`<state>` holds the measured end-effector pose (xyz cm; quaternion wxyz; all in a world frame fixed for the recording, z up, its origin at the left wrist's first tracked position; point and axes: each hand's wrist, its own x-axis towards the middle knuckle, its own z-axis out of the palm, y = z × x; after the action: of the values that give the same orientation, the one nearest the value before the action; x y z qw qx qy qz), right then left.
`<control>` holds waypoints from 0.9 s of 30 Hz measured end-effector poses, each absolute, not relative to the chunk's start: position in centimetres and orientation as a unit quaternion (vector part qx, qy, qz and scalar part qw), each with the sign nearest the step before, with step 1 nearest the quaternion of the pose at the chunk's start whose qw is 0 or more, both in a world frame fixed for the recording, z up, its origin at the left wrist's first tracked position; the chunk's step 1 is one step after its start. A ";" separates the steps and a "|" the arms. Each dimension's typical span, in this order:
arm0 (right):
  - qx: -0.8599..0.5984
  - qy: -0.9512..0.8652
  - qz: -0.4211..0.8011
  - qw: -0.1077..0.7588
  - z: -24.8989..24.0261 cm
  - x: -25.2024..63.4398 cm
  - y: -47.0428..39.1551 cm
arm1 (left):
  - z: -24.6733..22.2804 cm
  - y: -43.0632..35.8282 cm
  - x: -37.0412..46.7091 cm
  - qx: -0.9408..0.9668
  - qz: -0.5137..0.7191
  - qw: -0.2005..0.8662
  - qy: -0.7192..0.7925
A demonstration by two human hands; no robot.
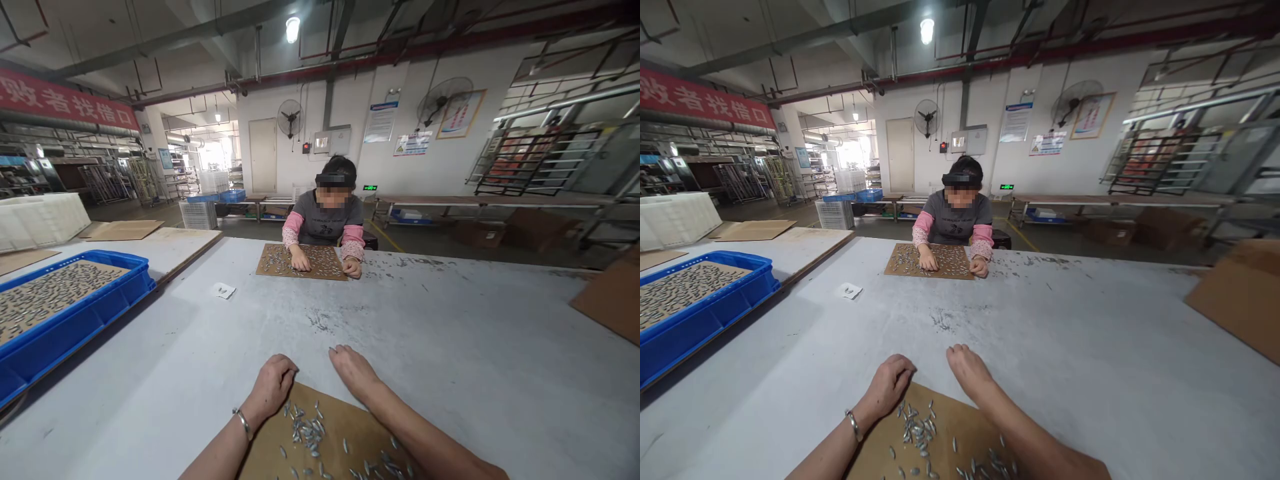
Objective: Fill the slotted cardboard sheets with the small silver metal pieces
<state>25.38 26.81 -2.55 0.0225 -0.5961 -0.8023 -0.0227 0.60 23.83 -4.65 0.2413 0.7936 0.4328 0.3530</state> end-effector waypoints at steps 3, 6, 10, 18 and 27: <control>-0.611 -0.790 0.025 0.047 -1.9 26.7 26.2 | -4.7 23.9 0.6 0.795 0.350 0.241 0.433; -0.586 -0.782 0.184 0.106 -1.6 27.5 24.3 | -4.9 23.9 0.7 0.798 0.346 0.238 0.433; -0.527 -0.796 0.270 0.124 -1.1 27.9 23.4 | -4.9 24.0 0.8 0.797 0.345 0.237 0.435; -0.576 -0.817 -0.003 0.000 -2.1 25.1 26.7 | -4.3 23.8 0.6 0.801 0.345 0.235 0.430; -0.603 -0.796 0.001 -0.040 -2.5 25.6 25.1 | -4.4 23.7 0.8 0.798 0.343 0.247 0.430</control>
<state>25.59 25.14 -2.47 -0.0401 -0.6035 -0.7964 0.0008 0.83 23.74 -4.42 0.2466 0.7979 0.4296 0.3433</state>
